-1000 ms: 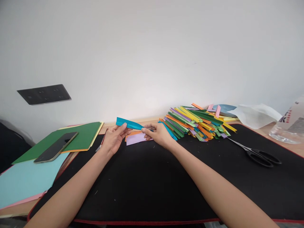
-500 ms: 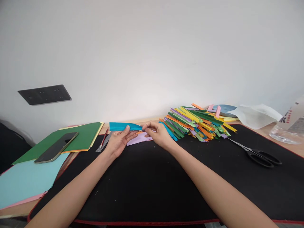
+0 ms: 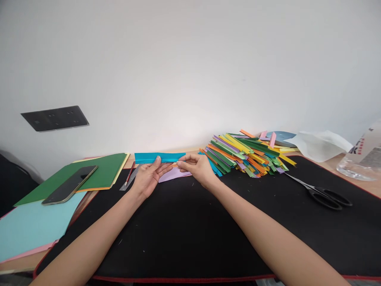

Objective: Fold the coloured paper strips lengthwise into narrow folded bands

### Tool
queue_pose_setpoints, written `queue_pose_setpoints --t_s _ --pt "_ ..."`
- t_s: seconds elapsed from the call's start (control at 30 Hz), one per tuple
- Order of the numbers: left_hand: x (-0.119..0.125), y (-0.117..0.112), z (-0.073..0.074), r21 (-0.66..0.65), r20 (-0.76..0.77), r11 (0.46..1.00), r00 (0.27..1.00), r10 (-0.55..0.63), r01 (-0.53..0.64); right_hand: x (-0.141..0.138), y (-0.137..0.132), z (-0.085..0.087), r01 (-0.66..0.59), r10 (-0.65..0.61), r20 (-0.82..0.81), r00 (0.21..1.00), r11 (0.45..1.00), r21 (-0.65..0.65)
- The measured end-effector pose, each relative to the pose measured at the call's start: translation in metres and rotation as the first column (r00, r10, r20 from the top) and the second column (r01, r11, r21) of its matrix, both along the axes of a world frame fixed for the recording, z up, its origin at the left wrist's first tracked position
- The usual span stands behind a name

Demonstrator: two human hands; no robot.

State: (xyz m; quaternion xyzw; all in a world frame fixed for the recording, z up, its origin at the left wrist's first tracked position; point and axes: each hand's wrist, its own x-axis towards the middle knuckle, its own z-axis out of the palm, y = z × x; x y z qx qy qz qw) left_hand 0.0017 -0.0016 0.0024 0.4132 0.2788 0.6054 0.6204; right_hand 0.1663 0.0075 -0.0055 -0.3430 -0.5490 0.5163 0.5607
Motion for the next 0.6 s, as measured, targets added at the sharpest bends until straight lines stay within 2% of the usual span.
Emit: queue_pose_setpoints --t_s 0.37,0.6 --pt "0.004 -0.001 -0.002 -0.029 0.023 0.998 0.999 0.048 -0.047 -0.004 0.005 -0.010 0.067 -0.069 -0.055 0.996 0.997 -0.030" --pt "0.005 -0.003 -0.001 -0.036 0.042 0.997 0.996 0.073 -0.071 -0.007 0.004 -0.009 0.133 -0.134 -0.030 0.990 0.991 -0.033"
